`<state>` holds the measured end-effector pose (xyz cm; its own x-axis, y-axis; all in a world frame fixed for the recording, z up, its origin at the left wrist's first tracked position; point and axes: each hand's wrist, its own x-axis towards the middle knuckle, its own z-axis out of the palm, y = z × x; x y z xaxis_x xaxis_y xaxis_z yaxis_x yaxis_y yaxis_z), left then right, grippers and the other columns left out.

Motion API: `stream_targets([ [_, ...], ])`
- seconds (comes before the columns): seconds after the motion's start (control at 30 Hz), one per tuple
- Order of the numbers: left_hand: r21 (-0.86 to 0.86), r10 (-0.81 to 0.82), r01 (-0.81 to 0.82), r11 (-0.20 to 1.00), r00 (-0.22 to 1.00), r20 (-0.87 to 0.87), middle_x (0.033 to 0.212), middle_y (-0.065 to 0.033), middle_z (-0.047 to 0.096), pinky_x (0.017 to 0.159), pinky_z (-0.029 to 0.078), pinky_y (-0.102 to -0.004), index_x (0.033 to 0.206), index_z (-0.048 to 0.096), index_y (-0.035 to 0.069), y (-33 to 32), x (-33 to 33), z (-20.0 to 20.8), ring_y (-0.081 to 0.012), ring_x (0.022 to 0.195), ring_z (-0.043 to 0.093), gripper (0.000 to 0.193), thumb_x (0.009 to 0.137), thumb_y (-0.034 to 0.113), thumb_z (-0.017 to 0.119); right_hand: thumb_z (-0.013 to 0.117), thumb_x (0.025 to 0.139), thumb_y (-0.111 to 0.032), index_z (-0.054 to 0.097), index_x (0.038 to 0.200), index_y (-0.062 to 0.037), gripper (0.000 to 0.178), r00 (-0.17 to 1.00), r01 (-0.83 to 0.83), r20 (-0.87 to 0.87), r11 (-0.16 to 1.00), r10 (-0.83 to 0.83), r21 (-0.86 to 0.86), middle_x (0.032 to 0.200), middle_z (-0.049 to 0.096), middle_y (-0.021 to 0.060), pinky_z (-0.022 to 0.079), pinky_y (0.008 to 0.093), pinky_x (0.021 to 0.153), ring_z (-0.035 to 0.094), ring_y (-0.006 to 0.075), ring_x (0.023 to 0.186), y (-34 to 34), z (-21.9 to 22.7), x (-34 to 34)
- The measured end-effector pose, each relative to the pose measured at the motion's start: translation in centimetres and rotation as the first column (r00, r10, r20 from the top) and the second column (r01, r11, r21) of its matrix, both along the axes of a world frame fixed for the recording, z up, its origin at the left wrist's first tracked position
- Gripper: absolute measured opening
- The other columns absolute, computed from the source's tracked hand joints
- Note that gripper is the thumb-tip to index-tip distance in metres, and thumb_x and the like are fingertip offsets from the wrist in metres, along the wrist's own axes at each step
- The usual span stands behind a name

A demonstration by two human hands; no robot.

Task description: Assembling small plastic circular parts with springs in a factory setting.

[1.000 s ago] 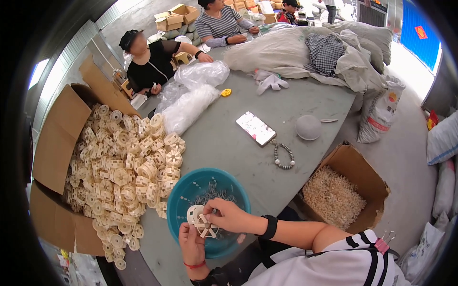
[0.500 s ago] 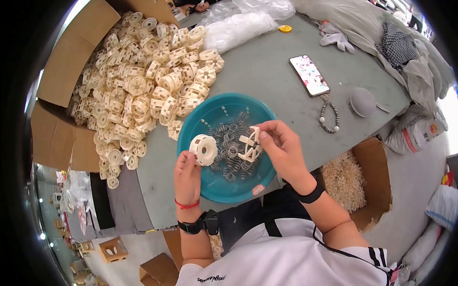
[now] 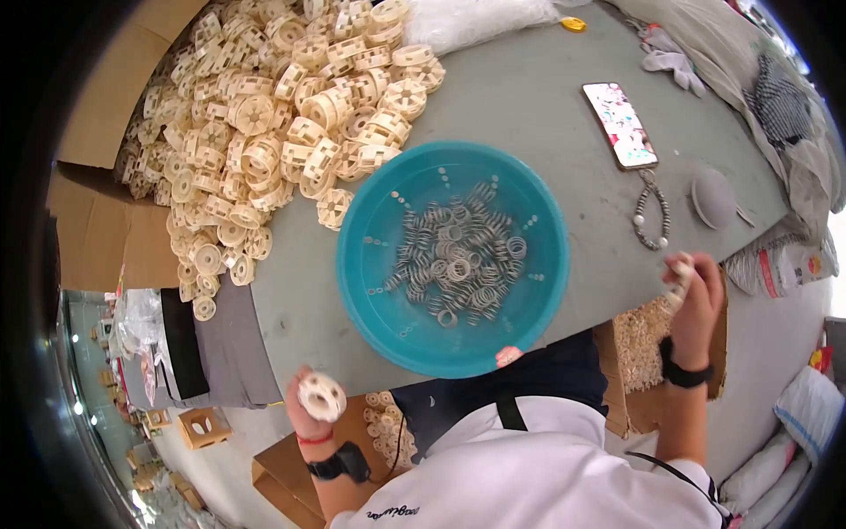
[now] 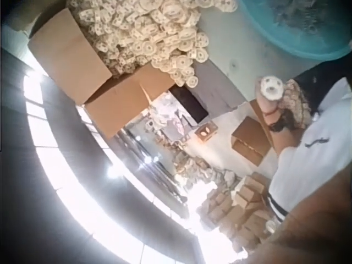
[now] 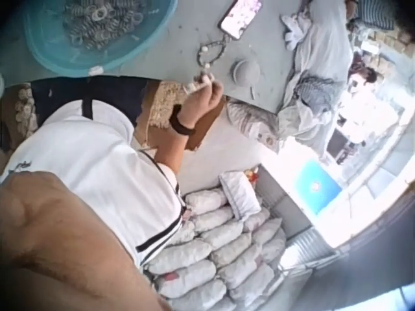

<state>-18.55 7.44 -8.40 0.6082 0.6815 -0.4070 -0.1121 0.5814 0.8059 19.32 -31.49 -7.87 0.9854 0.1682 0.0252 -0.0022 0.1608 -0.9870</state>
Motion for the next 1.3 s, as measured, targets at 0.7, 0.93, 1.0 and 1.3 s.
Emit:
stream_targets([
  [0.7,0.782,0.248,0.617,-0.086,0.774,-0.583,0.115,-0.0199,0.054,0.088,0.043,-0.0404,0.117,0.05,0.002,8.1,20.2,3.2,-0.0353,0.107,0.051,0.052,0.074,0.025,0.069,0.048,0.084,-0.005,0.045,0.116,0.0024,0.033,0.752,0.092,0.643,0.945,0.142,-0.315,0.116,0.051,0.0176,0.033,0.0409,0.098,0.047,0.0311,0.111,11.5,1.9,-8.3],
  [0.93,0.784,0.261,0.621,-0.022,0.76,-0.595,0.115,-0.0204,0.05,0.089,0.042,-0.0417,0.123,0.045,0.002,9.7,21.7,-2.1,-0.0377,0.105,0.049,0.063,0.071,0.025,0.071,0.054,0.078,0.002,0.049,0.11,0.0012,0.032,0.684,0.109,0.72,0.96,0.116,-0.258,0.108,0.056,0.0169,0.042,0.0401,0.089,0.053,0.0325,0.102,10.5,3.0,-8.5],
  [1.0,0.901,0.266,0.401,0.164,0.862,-0.432,0.117,-0.0182,0.049,0.091,0.043,-0.0386,0.126,0.042,0.001,9.0,19.3,-1.6,-0.0326,0.107,0.05,0.066,0.07,0.017,0.072,0.054,0.078,0.002,0.05,0.11,0.0014,0.032,0.705,0.106,0.701,0.96,0.111,-0.259,0.107,0.056,0.0162,0.043,0.0383,0.086,0.054,0.0307,0.1,9.9,3.4,-8.3],
  [1.3,0.909,-0.141,0.409,-0.077,0.898,-0.416,0.121,-0.0141,0.041,0.094,0.041,-0.0348,0.129,0.035,0.001,-7.0,17.2,8.7,-0.0239,0.114,0.045,0.074,0.065,0.006,0.073,0.058,0.082,-0.006,0.049,0.116,0.0005,0.035,0.74,-0.433,0.404,0.841,0.537,-0.326,0.109,0.054,0.0167,0.047,0.0338,0.079,0.057,0.0275,0.095,15.3,9.6,-9.2],
])
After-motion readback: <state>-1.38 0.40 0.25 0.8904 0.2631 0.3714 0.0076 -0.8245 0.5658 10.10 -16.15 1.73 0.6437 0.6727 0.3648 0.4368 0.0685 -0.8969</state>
